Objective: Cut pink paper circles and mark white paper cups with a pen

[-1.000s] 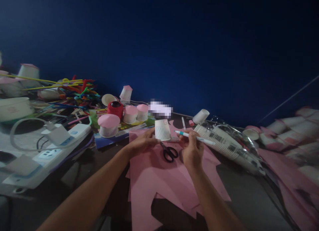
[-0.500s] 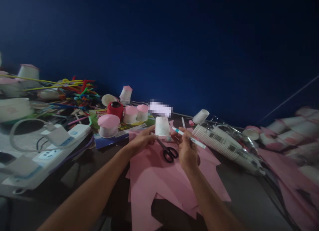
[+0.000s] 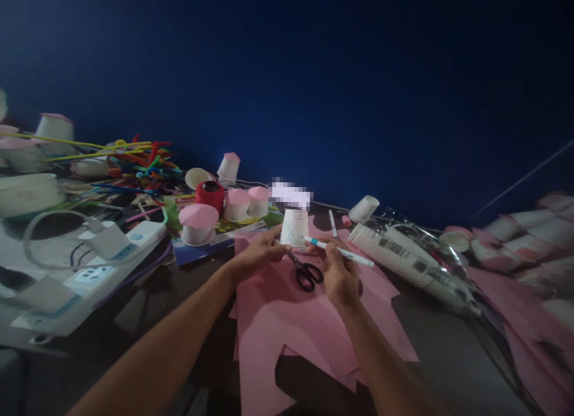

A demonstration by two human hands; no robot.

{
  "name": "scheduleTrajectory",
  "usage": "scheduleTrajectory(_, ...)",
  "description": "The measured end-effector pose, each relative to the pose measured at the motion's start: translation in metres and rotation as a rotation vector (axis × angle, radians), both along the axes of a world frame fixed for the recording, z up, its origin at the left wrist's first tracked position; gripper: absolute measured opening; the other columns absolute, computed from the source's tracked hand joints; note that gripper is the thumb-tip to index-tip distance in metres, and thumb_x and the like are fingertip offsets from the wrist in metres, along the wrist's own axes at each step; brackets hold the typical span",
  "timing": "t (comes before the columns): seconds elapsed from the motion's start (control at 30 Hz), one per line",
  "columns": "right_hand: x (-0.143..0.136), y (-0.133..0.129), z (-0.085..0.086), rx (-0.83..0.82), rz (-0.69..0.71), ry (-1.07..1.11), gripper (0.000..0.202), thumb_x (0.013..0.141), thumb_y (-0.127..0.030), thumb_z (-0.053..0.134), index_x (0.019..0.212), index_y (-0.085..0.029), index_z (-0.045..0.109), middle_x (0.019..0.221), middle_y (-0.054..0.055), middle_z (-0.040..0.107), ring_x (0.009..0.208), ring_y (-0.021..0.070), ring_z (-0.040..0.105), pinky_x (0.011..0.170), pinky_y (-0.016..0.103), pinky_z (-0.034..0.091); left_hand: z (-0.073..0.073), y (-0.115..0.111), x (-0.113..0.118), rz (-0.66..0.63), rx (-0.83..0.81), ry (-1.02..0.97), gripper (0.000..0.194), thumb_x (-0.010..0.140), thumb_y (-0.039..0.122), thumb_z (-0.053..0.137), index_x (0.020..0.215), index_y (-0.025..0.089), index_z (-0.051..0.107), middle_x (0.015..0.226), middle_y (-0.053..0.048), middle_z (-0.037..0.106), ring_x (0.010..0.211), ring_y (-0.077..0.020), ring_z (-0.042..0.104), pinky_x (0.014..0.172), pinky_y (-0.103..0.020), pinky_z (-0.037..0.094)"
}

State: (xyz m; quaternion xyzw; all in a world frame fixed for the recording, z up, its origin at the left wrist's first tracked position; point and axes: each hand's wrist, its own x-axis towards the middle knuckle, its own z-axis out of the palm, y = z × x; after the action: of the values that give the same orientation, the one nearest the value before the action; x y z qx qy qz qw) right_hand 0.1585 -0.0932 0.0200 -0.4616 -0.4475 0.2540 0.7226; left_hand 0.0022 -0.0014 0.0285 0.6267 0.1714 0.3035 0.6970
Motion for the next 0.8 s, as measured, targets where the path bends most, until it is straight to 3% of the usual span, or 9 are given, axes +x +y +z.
scheduleTrajectory(0.2,0.0001,-0.0046,0.0042,-0.017,0.038,-0.074,0.018,0.085,-0.036,0.054,0.086,-0.022,0.066,0.068,-0.001,0.068,0.071,0.0186,0.065,0.075,0.035,0.05,0.0019,-0.0016,-0.0006,0.025,0.02,0.028,0.051,0.074,0.032,0.066,0.12,0.015,0.053,0.07,0.003,0.046,0.054,-0.0063,0.033,0.049,-0.021,0.024)
scheduleTrajectory(0.63,-0.0002,-0.0082,0.0086,-0.061,0.049,-0.163,0.02,0.086,-0.035,0.054,0.089,-0.02,0.067,0.067,0.0,0.067,0.068,0.0181,0.063,0.066,0.032,0.047,0.0011,-0.0017,-0.0007,0.057,0.051,0.084,0.047,0.073,0.036,0.066,0.114,0.014,0.056,0.064,0.005,0.044,0.051,-0.0066,0.034,0.046,-0.02,0.023)
scheduleTrajectory(0.8,0.0013,-0.0021,0.0018,-0.03,-0.005,-0.055,0.021,0.085,-0.038,0.053,0.087,-0.021,0.065,0.067,0.0,0.066,0.069,0.0191,0.064,0.072,0.036,0.049,-0.0001,-0.0018,-0.0003,0.07,0.033,0.069,0.043,0.073,0.036,0.066,0.109,0.014,0.057,0.066,0.004,0.045,0.053,-0.0067,0.035,0.047,-0.02,0.024)
